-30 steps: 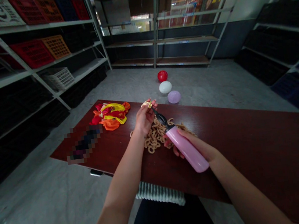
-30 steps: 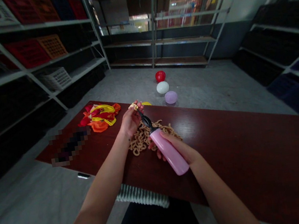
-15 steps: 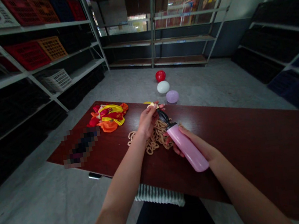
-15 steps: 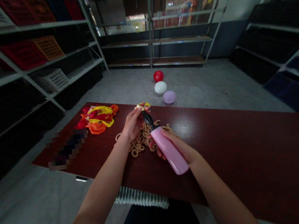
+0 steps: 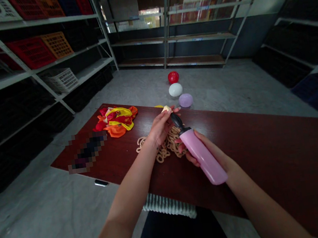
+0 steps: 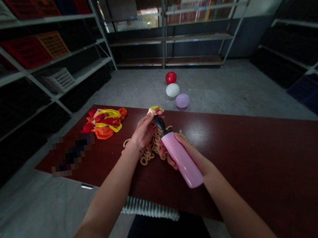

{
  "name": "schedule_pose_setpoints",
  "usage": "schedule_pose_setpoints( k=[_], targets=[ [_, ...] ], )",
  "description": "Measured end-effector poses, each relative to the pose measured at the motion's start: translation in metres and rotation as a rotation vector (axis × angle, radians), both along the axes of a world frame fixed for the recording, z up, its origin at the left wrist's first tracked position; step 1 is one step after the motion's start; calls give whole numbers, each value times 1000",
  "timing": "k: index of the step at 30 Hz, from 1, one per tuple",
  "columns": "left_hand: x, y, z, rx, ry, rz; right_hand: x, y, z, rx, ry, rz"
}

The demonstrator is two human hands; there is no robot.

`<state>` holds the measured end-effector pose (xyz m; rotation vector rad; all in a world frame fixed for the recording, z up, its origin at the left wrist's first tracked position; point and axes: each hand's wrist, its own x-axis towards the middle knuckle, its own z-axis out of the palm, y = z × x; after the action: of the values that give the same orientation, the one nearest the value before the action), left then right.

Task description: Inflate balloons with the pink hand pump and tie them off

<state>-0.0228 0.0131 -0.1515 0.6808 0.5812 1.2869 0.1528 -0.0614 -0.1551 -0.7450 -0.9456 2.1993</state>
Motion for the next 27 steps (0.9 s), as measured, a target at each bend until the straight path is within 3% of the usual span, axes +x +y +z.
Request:
schedule_pose_setpoints(
  k=[10, 15, 19, 27],
  targets=[
    [-9, -2, 2, 62, 141, -205, 4, -3, 2, -22, -25, -51],
    [-7, 1, -4, 65, 60, -155, 1, -1, -2, -18, -18, -13],
    [-7, 1, -6, 59, 16, -223, 1, 0, -5, -11, -13, -14],
    [-9, -6, 10, -75, -228, -348, -1, -8, 5, -40, -104, -38]
  ],
)
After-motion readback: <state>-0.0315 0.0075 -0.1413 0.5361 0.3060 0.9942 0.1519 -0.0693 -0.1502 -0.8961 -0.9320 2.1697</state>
